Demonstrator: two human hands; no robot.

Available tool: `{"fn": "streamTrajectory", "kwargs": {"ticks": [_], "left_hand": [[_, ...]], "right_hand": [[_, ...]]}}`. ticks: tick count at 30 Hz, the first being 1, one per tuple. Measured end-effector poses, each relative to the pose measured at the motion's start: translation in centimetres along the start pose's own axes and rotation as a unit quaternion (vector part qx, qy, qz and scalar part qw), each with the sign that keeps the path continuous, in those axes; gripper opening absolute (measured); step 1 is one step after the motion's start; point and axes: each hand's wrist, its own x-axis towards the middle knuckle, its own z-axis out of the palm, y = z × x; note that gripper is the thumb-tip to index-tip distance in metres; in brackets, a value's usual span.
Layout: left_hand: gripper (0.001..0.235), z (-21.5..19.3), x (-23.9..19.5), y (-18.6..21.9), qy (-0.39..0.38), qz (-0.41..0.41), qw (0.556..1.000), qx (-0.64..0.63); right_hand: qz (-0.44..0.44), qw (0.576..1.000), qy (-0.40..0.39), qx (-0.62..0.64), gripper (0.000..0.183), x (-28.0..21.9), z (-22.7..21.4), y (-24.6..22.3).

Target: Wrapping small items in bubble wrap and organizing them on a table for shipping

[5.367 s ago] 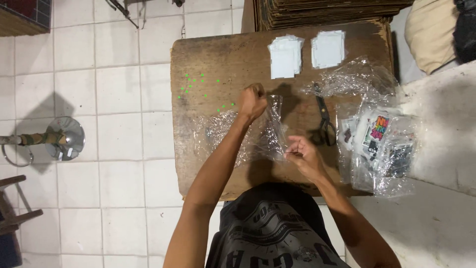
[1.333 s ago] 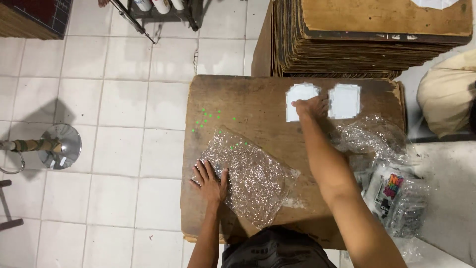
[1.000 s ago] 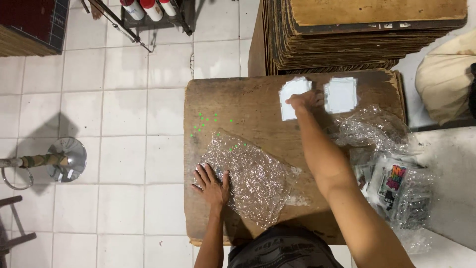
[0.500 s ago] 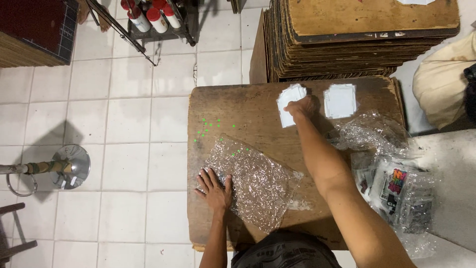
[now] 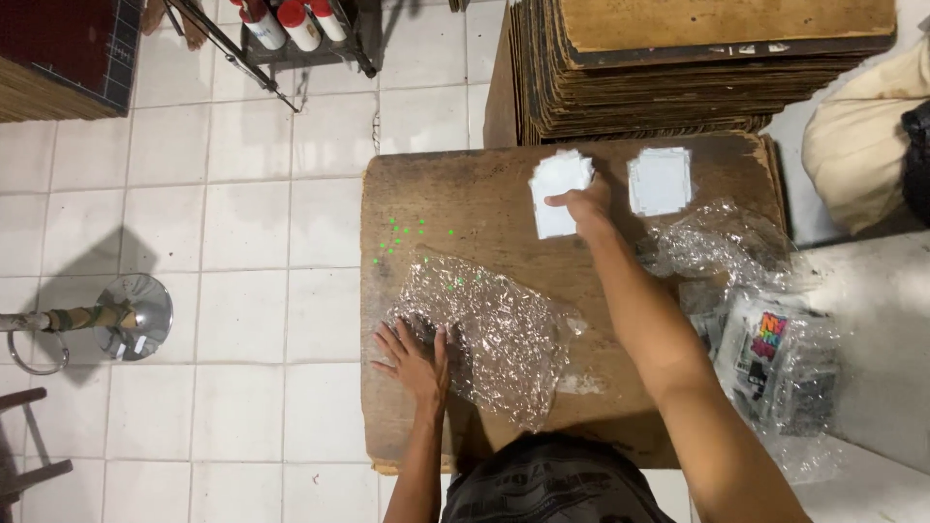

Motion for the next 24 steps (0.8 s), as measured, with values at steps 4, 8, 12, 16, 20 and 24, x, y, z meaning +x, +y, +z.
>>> {"fn": "streamTrajectory", "kwargs": {"ticks": [4, 8, 12, 16, 20, 24], "left_hand": [[0.059, 2.4, -3.0, 1.0, 0.128, 0.187, 0.966, -0.124], [0.047, 6.4, -8.9, 3.2, 0.024, 0.39, 0.912, -0.125], [0.064, 8.1, -10.9, 4.0, -0.024, 0.404, 0.913, -0.045], [0.05, 13.5, -10.2, 2.4, -0.008, 0.426, 0.905, -0.01], [0.01, 12.2, -10.7, 3.9, 0.116, 0.431, 0.888, -0.111], [0.009, 6.1, -12.3, 6.3, 0.059, 0.384, 0.9, -0.197]], "right_hand": [[-0.022, 0.963, -0.045, 0.266, 0.084, -4.6, -3.6, 0.0], [0.014, 0.889, -0.145, 0.434, 0.063, -8.8, -8.8, 5.3], [0.059, 0.878, -0.144, 0.452, 0.06, -19.1, -13.8, 5.4], [0.096, 0.904, -0.107, 0.402, 0.06, -24.0, -15.9, 11.8], [0.123, 0.936, -0.079, 0.32, 0.048, -28.6, -17.6, 14.4], [0.132, 0.944, -0.092, 0.287, 0.055, -29.3, -16.3, 17.4]]}}
